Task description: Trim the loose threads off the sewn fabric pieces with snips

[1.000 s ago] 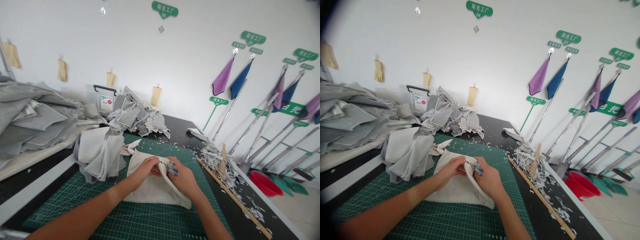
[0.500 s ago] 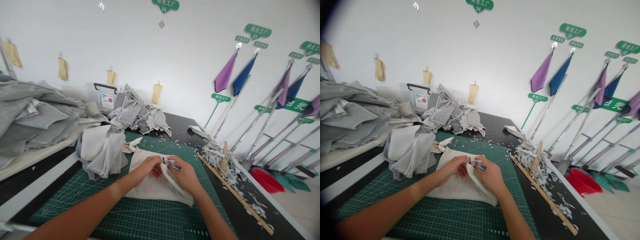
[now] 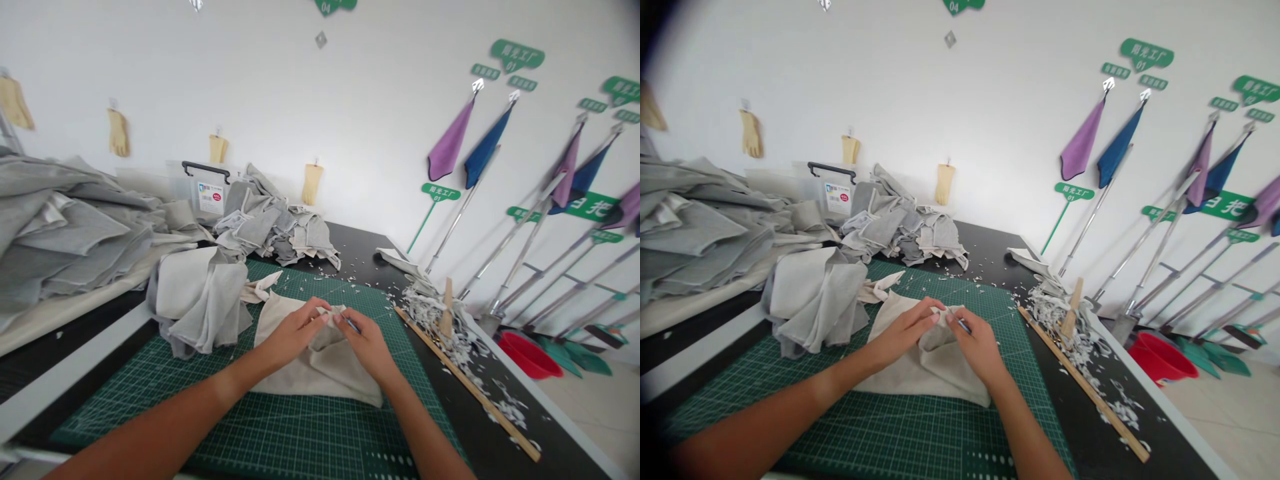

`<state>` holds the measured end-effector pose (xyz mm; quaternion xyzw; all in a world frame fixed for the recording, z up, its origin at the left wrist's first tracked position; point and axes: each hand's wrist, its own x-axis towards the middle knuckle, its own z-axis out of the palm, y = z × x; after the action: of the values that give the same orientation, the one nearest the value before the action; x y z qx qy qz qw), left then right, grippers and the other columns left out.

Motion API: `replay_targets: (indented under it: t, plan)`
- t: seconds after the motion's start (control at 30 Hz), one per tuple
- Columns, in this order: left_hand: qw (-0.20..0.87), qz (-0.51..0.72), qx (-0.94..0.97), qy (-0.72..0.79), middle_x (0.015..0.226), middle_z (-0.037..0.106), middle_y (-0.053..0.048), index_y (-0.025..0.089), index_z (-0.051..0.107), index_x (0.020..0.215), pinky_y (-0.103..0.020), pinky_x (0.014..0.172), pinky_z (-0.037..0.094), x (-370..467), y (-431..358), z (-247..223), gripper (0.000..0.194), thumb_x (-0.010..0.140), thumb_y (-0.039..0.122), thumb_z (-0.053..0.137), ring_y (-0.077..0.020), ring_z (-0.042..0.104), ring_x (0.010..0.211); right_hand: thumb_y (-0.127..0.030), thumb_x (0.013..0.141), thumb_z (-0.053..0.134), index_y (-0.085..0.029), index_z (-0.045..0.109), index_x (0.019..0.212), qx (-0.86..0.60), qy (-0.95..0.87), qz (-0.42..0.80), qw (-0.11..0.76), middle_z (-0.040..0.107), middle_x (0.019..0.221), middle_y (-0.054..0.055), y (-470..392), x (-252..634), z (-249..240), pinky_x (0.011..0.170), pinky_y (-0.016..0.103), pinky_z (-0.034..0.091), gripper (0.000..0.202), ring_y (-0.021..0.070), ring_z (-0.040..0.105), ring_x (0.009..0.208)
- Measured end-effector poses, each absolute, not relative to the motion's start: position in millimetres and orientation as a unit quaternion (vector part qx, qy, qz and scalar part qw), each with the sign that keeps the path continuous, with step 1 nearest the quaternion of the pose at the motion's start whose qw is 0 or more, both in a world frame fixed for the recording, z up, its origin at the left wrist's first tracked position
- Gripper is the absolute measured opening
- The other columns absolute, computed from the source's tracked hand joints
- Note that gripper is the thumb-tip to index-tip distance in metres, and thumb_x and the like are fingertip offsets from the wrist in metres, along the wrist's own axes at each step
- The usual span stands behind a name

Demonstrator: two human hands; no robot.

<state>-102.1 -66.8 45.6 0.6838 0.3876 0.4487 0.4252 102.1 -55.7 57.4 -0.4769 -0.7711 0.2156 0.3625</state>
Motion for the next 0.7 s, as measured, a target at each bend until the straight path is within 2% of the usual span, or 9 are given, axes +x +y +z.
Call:
replay_targets:
  t: [0.13,0.27,0.4,0.5,0.57,0.7]
  plan:
    - [0.412,0.441,0.696,0.390,0.083,0.063,-0.001,0.023,0.060,0.117,-0.025,0.069,0.043,-101,-68,44,0.032,0.092,0.042,0.054,-0.0163,0.058,0.075,-0.053,0.094,0.053,-0.020,0.057,0.071,-0.472,-0.743,0.283,0.380,0.048,0.064,-0.004,-49,103,52,0.057,0.023,0.034,0.041,0.0127,0.045,0.062]
    - [0.426,0.428,0.703,0.375,0.086,0.064,-0.001,0.025,0.059,0.120,-0.025,0.067,0.044,-98,-64,39,0.035,0.086,0.031,0.061,-0.0153,0.059,0.072,-0.057,0.088,0.060,-0.020,0.060,0.081,-0.486,-0.650,0.433,0.392,0.034,0.053,-0.007,-46,103,49,0.045,0.022,0.023,0.038,0.0093,0.029,0.048]
    - [0.406,0.452,0.704,0.368,0.079,0.061,0.001,0.024,0.063,0.113,-0.023,0.066,0.043,-95,-61,35,0.028,0.086,0.033,0.062,-0.0142,0.057,0.070,-0.056,0.086,0.064,-0.019,0.058,0.080,-0.476,-0.601,0.507,0.395,0.027,0.050,-0.010,-47,100,46,0.042,0.022,0.016,0.037,0.0078,0.021,0.046]
    - [0.404,0.466,0.687,0.385,0.070,0.058,0.002,0.022,0.063,0.101,-0.023,0.059,0.040,-94,-58,32,0.021,0.090,0.039,0.056,-0.0131,0.053,0.062,-0.055,0.086,0.063,-0.020,0.054,0.074,-0.472,-0.618,0.502,0.379,0.029,0.050,-0.009,-49,98,46,0.042,0.022,0.018,0.038,0.0078,0.024,0.045]
    - [0.400,0.475,0.677,0.394,0.071,0.059,0.001,0.020,0.062,0.092,-0.023,0.060,0.040,-95,-55,30,0.023,0.091,0.042,0.055,-0.0137,0.054,0.064,-0.054,0.088,0.061,-0.020,0.058,0.079,-0.475,-0.643,0.470,0.373,0.032,0.051,-0.009,-50,97,48,0.042,0.022,0.022,0.035,0.0083,0.027,0.045]
    - [0.393,0.495,0.668,0.393,0.075,0.061,0.000,0.018,0.061,0.085,-0.023,0.065,0.040,-97,-49,27,0.026,0.091,0.043,0.056,-0.0142,0.054,0.072,-0.052,0.089,0.062,-0.023,0.065,0.099,-0.465,-0.708,0.370,0.381,0.056,0.070,-0.004,-56,97,57,0.050,0.022,0.034,0.030,0.0098,0.041,0.054]
